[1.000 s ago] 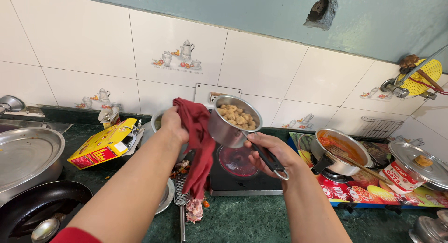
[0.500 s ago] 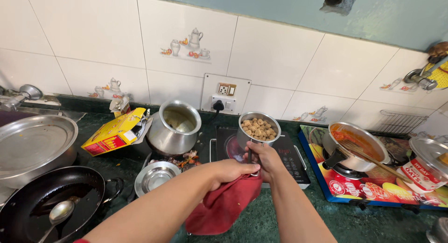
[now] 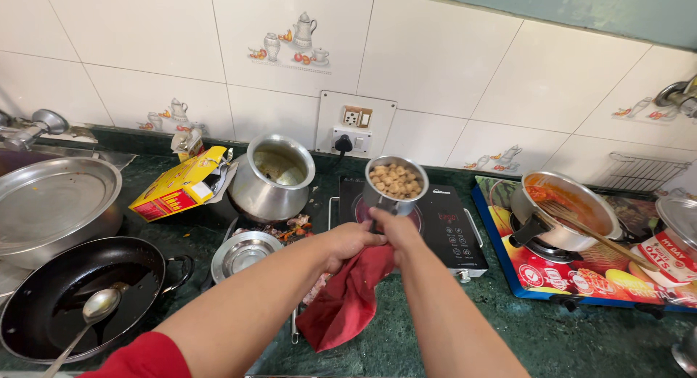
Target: The person stirs a red sauce in a pot on an induction cooker with a wooden spoon, places a lid on another pot using a cloth, and pours oil from a small pan into the sauce.
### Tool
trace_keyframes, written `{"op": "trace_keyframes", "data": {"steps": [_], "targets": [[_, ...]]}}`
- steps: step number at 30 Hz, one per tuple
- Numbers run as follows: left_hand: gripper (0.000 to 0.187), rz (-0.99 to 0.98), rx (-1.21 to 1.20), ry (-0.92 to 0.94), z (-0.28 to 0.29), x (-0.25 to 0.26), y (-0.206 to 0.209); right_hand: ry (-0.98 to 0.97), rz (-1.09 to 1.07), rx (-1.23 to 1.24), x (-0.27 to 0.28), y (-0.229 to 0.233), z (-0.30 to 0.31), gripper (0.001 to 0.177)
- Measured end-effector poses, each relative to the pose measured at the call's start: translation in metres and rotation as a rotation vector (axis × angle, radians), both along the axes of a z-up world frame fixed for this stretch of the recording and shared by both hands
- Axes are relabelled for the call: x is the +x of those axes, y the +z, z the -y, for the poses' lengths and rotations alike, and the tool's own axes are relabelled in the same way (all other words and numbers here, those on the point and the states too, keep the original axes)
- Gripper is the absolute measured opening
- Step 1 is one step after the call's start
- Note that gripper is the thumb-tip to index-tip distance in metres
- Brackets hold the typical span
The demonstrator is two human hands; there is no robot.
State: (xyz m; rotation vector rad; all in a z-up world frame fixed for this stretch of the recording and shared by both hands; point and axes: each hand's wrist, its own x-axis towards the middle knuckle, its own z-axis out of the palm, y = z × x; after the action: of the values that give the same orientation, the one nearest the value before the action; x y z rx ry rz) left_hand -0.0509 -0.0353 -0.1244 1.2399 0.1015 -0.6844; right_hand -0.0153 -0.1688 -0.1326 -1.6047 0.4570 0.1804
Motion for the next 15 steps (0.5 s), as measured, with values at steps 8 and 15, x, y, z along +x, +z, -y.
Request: {"op": "trace_keyframes", "data": {"steps": [8, 15], "targets": [[0.058, -0.069, 0.002, 0.015, 0.015, 0.011, -0.046, -0.04, -0.035, 0.16, -0.018, -0.028, 0.002, 0.056], [0.056, -0.071, 0.033, -0.04, 0.023, 0.016, -0.062, -0.058, -0.039, 0.168, -0.024, -0.033, 0.012, 0.04]]}}
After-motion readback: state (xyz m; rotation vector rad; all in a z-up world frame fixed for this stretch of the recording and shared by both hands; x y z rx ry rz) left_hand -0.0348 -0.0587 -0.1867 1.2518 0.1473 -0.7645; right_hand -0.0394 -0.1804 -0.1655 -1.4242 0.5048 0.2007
